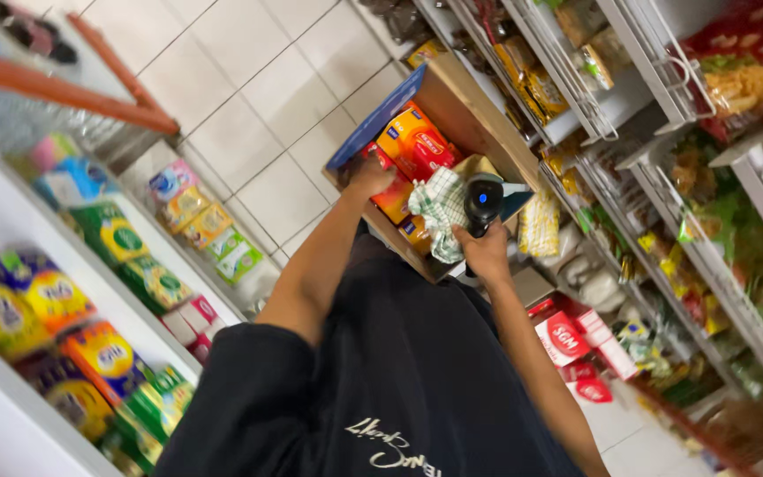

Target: The person uses a handheld scanner to scan barcodes on packages of tissues and milk powder, placing some items into a cardboard box and others onto metal shelves in a store aisle.

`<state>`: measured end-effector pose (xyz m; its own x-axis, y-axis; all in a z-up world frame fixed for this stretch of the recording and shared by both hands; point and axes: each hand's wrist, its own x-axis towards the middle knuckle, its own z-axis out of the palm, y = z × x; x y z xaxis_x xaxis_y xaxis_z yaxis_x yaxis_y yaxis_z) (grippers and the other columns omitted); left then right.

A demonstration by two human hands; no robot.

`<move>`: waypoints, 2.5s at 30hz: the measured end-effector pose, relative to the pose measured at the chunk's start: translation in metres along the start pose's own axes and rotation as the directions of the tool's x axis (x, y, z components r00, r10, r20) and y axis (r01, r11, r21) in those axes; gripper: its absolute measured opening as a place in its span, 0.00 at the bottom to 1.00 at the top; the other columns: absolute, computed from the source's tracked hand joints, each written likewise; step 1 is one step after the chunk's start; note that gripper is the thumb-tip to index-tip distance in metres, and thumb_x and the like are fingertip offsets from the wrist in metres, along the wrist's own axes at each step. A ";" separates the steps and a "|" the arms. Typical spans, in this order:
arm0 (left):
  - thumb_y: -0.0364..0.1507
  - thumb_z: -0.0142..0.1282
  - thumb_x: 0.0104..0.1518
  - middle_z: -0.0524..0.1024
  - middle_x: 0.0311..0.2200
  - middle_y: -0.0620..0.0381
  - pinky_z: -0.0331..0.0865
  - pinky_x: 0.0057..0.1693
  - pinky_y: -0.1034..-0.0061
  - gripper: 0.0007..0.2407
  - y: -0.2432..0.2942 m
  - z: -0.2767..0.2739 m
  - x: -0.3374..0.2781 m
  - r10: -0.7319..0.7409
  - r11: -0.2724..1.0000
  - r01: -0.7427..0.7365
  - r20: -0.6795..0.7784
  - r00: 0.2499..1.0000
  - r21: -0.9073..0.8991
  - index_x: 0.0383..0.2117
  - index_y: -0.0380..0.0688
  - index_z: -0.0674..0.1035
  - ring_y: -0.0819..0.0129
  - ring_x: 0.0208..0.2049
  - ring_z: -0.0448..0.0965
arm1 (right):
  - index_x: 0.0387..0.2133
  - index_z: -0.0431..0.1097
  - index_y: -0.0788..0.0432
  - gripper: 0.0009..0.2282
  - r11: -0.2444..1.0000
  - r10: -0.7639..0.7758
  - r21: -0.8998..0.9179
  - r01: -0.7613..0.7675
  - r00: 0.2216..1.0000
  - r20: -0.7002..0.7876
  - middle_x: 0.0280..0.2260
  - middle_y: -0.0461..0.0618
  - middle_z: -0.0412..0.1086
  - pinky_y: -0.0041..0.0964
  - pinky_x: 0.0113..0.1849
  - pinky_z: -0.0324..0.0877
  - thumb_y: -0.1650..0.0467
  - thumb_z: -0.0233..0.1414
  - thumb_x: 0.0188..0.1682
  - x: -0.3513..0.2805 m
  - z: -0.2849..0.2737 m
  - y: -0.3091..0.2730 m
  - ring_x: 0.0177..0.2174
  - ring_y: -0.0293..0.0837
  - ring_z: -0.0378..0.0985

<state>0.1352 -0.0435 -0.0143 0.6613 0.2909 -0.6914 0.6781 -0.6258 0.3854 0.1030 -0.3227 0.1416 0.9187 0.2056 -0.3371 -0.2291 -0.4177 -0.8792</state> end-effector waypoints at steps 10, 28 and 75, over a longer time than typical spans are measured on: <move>0.40 0.65 0.49 0.74 0.59 0.40 0.69 0.64 0.63 0.32 -0.015 0.035 0.067 -0.154 0.981 0.165 0.107 0.982 -0.100 0.60 0.38 0.70 0.52 0.61 0.74 | 0.48 0.70 0.64 0.19 0.988 0.154 0.037 -0.149 0.966 -0.210 0.41 0.51 0.76 0.38 0.44 0.73 0.74 0.64 0.43 -0.023 0.037 0.006 0.40 0.42 0.77; 0.36 0.73 0.42 0.59 0.66 0.37 0.55 0.70 0.67 0.41 -0.033 -0.005 0.021 0.410 0.912 -0.410 0.095 0.907 -0.025 0.64 0.37 0.61 0.48 0.68 0.57 | 0.44 0.69 0.65 0.16 0.893 0.342 0.384 -0.232 0.907 -0.246 0.40 0.49 0.74 0.36 0.43 0.71 0.78 0.64 0.43 -0.022 0.058 0.015 0.40 0.40 0.75; 0.29 0.75 0.36 0.66 0.61 0.49 0.62 0.68 0.57 0.37 0.043 -0.130 -0.270 0.648 0.648 -0.761 -0.546 0.531 0.029 0.60 0.45 0.71 0.49 0.64 0.62 | 0.50 0.72 0.64 0.16 0.978 -0.100 0.190 0.083 0.991 0.084 0.42 0.52 0.75 0.37 0.42 0.72 0.77 0.59 0.47 0.031 0.010 -0.045 0.38 0.41 0.75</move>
<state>0.0277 -0.0541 0.2682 0.9657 0.1435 0.2162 -0.0734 -0.6482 0.7579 0.1386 -0.2889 0.1678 0.9067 0.3201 -0.2746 -0.2093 -0.2238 -0.9519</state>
